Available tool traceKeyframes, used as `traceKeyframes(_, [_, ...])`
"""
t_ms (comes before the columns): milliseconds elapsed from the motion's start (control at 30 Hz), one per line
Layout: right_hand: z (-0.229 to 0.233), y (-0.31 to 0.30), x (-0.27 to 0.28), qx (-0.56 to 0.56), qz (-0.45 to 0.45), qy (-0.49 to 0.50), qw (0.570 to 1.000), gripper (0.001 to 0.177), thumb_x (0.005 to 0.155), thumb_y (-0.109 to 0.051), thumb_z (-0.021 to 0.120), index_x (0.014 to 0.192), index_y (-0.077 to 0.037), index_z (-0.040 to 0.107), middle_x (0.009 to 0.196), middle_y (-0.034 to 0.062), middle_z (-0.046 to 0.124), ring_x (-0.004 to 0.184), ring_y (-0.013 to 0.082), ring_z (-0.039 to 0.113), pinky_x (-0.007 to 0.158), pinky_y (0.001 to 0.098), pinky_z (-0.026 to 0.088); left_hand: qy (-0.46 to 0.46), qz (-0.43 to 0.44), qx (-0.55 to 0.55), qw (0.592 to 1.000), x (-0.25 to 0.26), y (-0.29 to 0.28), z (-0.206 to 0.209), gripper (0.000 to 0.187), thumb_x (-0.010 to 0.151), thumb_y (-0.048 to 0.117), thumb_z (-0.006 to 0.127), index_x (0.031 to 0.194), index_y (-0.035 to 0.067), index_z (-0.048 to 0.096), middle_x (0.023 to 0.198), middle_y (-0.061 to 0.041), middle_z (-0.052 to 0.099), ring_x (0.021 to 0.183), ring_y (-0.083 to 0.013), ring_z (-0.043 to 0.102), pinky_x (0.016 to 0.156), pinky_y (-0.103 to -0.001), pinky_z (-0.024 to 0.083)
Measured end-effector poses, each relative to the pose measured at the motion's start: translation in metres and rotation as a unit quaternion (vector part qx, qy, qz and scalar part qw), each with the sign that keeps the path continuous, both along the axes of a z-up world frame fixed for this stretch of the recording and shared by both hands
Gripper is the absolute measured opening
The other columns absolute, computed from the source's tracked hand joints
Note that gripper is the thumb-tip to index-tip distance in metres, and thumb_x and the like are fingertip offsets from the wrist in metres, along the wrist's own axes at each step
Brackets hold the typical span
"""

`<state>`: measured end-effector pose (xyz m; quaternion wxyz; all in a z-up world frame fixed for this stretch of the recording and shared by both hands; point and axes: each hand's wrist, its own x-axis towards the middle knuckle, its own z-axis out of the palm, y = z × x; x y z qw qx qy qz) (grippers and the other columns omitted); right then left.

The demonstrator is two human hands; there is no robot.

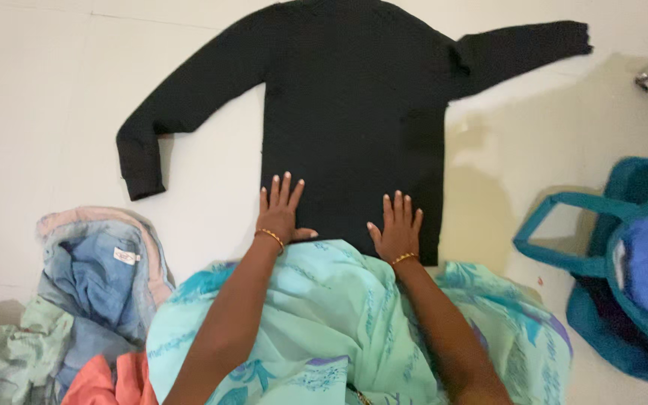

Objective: The person spreads a black sweater on the floor, aligns the sleeves against the body, and folds it into a compact rectangular bundle before placing it into a blue bag.

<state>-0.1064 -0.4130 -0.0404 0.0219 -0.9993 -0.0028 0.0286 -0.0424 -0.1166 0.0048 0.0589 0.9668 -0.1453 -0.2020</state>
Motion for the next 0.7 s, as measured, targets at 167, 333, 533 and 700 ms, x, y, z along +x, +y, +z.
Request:
traceKeyframes(167, [-0.004, -0.001, -0.007, 0.052, -0.011, -0.076, 0.996, 0.08, 0.097, -0.048, 0.055, 0.159, -0.006, 0.029, 0.169, 0.0201, 0.017, 0.157, 0.0376, 0.012, 0.123, 0.0634, 0.009, -0.036, 0.074, 0.029, 0.996, -0.02, -0.008, 0.001, 0.137, 0.062, 0.082, 0.075, 0.164, 0.018, 0.01, 0.171, -0.015, 0.0, 0.156, -0.0368, 0.0, 0.124, -0.058, 0.01])
traceKeyframes(333, [0.003, 0.006, -0.039, 0.052, 0.097, -0.098, 0.989, 0.079, 0.093, -0.047, 0.063, 0.155, -0.009, 0.032, 0.166, 0.0201, 0.018, 0.155, 0.0389, 0.013, 0.122, 0.0648, 0.012, -0.107, 0.042, 0.008, 0.993, -0.044, -0.012, -0.015, 0.103, 0.075, 0.058, 0.077, 0.157, 0.013, 0.032, 0.162, -0.014, 0.029, 0.147, -0.0374, 0.029, 0.115, -0.054, 0.031])
traceKeyframes(533, [-0.038, 0.017, -0.041, 0.007, 0.226, 0.003, 0.974, 0.07, 0.097, -0.044, 0.057, 0.158, -0.024, 0.029, 0.167, 0.0118, 0.017, 0.154, 0.0336, 0.015, 0.118, 0.0643, 0.013, -0.01, 0.055, -0.005, 0.998, -0.09, -0.012, -0.033, 0.038, 0.102, 0.02, 0.051, 0.139, 0.017, 0.053, 0.147, -0.012, 0.046, 0.135, -0.0347, 0.047, 0.107, -0.052, 0.043])
traceKeyframes(700, [-0.064, 0.009, -0.049, 0.034, 0.272, 0.004, 0.962, 0.065, 0.098, -0.033, 0.054, 0.158, -0.023, 0.031, 0.168, 0.0078, 0.021, 0.154, 0.0286, 0.019, 0.119, 0.0634, 0.013, 0.041, 0.013, 0.002, 0.999, -0.108, 0.0, -0.05, 0.042, 0.093, 0.018, 0.05, 0.134, 0.018, 0.052, 0.163, -0.014, 0.027, 0.138, -0.04, 0.035, 0.098, -0.055, 0.045])
